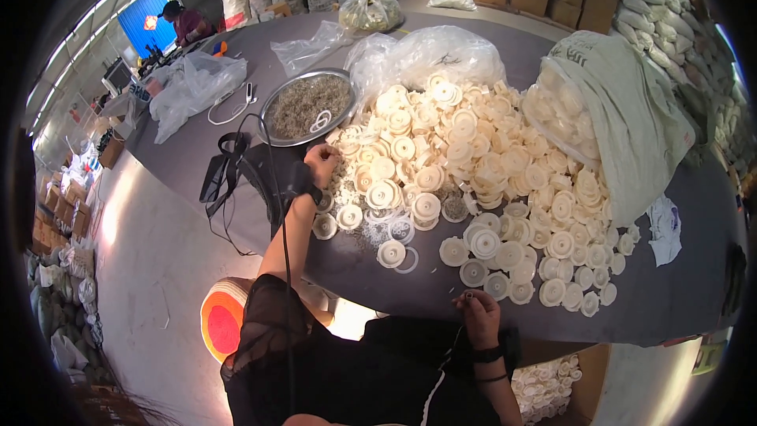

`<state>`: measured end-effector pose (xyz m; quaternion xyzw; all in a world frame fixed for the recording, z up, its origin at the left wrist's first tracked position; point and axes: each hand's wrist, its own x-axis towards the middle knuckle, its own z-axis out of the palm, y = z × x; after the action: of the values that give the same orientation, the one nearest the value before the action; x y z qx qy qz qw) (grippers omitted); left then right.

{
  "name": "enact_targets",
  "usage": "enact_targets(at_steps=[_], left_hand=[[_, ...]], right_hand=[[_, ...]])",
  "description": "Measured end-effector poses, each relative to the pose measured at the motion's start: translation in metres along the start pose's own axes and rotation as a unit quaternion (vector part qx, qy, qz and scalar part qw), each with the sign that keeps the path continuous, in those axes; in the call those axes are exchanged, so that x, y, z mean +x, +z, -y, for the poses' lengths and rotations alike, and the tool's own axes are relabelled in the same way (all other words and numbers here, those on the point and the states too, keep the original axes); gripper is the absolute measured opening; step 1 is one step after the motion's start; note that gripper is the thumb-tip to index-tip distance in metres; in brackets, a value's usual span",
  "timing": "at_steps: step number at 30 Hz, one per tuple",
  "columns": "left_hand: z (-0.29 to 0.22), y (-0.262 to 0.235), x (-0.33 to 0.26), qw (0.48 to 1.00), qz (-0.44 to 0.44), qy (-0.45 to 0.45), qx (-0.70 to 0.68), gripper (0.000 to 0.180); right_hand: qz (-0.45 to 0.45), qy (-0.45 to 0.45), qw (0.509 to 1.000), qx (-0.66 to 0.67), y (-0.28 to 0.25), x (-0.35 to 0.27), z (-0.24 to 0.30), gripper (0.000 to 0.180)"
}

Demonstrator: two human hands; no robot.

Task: The person assembles small metal components into white circular plastic bases by hand.

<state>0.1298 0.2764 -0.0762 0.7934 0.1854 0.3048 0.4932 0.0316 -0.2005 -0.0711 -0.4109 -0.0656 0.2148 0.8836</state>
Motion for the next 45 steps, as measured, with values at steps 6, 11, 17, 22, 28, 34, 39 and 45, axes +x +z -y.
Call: enact_targets(at_steps=[6, 11, 17, 22, 28, 34, 39, 45], left_hand=[[-0.019, 0.012, -0.014, 0.968, 0.011, 0.156, 0.195, 0.053], [-0.008, 0.010, -0.005, 0.946, 0.043, 0.113, 0.300, 0.084], [-0.029, 0.035, 0.010, 0.917, 0.034, 0.092, 0.386, 0.085], [-0.034, 0.034, 0.014, 0.923, 0.032, 0.104, 0.369, 0.084], [-0.016, 0.036, 0.019, 0.935, -0.005, 0.195, 0.296, 0.076], [-0.025, 0.043, 0.012, 0.911, 0.023, 0.089, 0.403, 0.073], [-0.011, 0.050, 0.020, 0.908, -0.007, 0.043, 0.418, 0.034], [0.017, 0.043, 0.029, 0.909, -0.048, -0.064, 0.410, 0.072]], right_hand=[[-0.032, 0.012, 0.999, 0.003, 0.000, 0.002, 0.003, 0.012], [-0.032, 0.037, 0.999, -0.001, 0.006, 0.008, 0.002, 0.011], [-0.056, 0.019, 0.998, 0.019, 0.004, 0.005, 0.004, 0.013], [-0.045, -0.003, 0.999, -0.031, -0.003, 0.005, 0.002, 0.014], [-0.077, 0.008, 0.997, -0.020, 0.009, 0.003, 0.003, 0.013], [-0.070, 0.011, 0.997, -0.037, 0.003, 0.006, 0.004, 0.012], [-0.088, 0.006, 0.996, -0.033, 0.011, 0.004, 0.006, 0.010], [-0.064, 0.011, 0.998, -0.017, 0.008, 0.003, 0.004, 0.010]])
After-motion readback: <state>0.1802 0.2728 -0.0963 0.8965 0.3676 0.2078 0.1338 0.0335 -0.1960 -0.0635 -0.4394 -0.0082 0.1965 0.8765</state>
